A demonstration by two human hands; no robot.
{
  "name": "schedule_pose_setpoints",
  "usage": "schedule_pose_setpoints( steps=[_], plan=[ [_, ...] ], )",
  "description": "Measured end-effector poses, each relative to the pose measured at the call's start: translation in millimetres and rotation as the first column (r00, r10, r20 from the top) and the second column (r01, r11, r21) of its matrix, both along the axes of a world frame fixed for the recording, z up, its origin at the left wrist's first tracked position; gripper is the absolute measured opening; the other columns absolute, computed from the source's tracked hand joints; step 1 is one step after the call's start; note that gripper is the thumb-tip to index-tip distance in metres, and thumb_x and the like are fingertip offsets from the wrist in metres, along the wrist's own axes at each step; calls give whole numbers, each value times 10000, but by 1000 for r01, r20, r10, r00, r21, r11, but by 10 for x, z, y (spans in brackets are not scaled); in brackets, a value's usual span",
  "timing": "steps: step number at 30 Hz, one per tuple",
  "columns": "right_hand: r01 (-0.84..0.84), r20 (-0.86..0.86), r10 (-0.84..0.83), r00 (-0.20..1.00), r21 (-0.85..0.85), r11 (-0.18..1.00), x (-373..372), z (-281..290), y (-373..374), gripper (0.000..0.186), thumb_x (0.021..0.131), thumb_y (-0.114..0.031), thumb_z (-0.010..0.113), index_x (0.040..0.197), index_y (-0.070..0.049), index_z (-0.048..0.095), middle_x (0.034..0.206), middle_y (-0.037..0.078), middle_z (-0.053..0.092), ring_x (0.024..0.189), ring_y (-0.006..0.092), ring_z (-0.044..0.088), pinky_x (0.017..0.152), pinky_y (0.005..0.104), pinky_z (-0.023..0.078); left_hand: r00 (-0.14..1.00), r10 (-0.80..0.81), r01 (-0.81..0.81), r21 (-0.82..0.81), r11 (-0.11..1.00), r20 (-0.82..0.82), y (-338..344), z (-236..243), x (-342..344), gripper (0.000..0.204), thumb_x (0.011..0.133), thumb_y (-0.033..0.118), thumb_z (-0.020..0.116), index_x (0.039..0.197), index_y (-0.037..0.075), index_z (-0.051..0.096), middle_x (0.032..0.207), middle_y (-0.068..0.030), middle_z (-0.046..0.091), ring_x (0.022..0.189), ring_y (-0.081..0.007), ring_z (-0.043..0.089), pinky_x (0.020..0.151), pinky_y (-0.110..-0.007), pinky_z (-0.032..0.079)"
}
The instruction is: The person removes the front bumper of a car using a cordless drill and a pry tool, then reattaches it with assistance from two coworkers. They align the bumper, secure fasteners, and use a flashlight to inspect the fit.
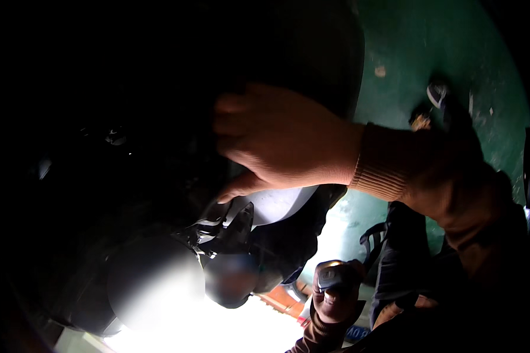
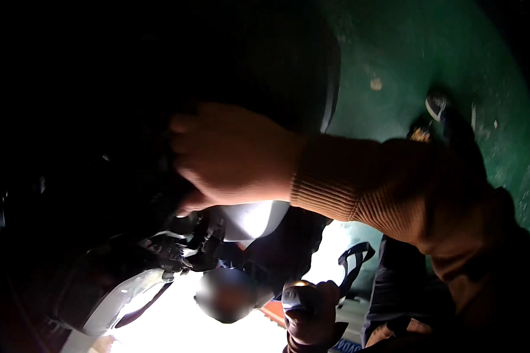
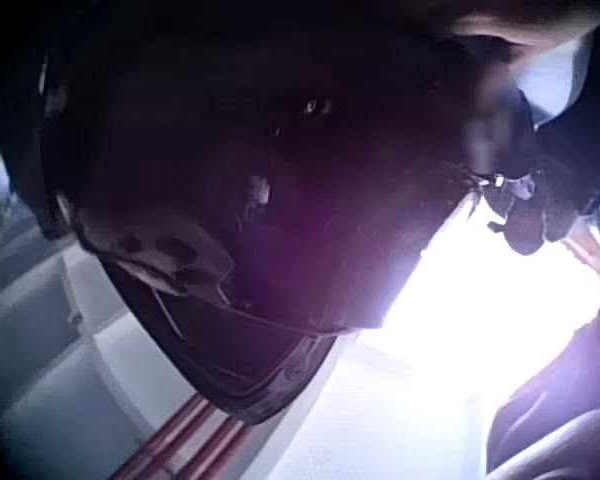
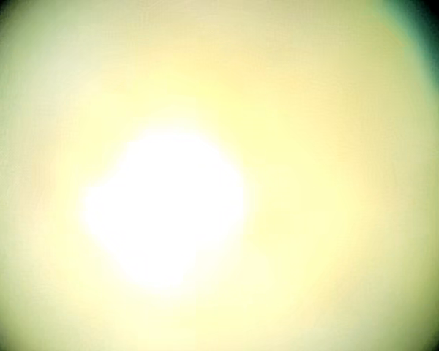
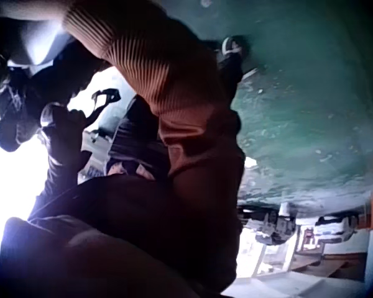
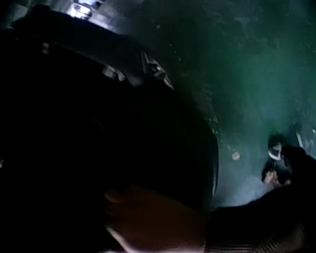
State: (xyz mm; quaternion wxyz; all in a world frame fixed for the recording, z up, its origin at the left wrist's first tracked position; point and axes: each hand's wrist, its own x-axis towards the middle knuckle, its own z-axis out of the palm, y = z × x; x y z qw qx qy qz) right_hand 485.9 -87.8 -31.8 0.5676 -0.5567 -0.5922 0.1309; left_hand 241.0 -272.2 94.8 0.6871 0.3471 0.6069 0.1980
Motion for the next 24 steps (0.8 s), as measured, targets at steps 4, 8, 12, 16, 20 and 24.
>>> schedule_pose_setpoints(
  steps=[4,8,12,16,20,24],
  plan=[
    [-80,-17,79,997,-48,996,25,30,193,466,841,-538,769,872,-79,696,975,51,647,1065,248,597,914,400,504,952,102,-64,-141,988,289,221,324,309,576,909,463,776,1231,31,572,1017,-172,650,942,-269,588,839,-385,456],
    [-76,26,76,997,-10,997,167,-33,564,416,837,-473,798,928,-78,709,1077,50,680,1149,268,603,952,411,527,893,209,-162,-148,976,399,284,579,567,540,921,400,781,1239,5,594,1009,-162,668,910,-265,607,822,-370,480],
    [-176,94,171,981,51,983,192,-58,836,305,857,-342,808,981,-80,713,1155,55,693,1207,285,598,1001,421,527,856,268,-202,-192,960,442,131,621,583,549,919,397,785,1239,-6,594,1019,-150,671,921,-252,614,840,-367,486],
    [-130,114,123,986,54,990,89,-8,824,162,867,-127,751,1013,-68,710,1211,75,695,1239,310,593,1027,422,522,831,309,-232,-217,948,463,-140,701,463,558,918,394,789,1240,-17,594,1029,-139,673,931,-239,621,859,-363,492],
    [-66,-6,66,998,-30,997,-24,-8,530,174,866,-51,708,1039,-62,700,1227,85,701,1188,312,632,1026,416,511,805,310,-223,-227,948,506,-254,706,161,567,916,392,793,1240,-29,594,1040,-128,676,941,-226,628,878,-360,498],
    [75,-26,-84,996,-229,971,-32,-220,-446,191,876,-18,702,1056,-82,699,1049,71,717,963,269,676,872,395,552,798,295,-218,-206,954,526,-289,713,-5,576,915,389,797,1241,-40,594,1050,-117,678,952,-213,635,897,-356,504]
  ],
)
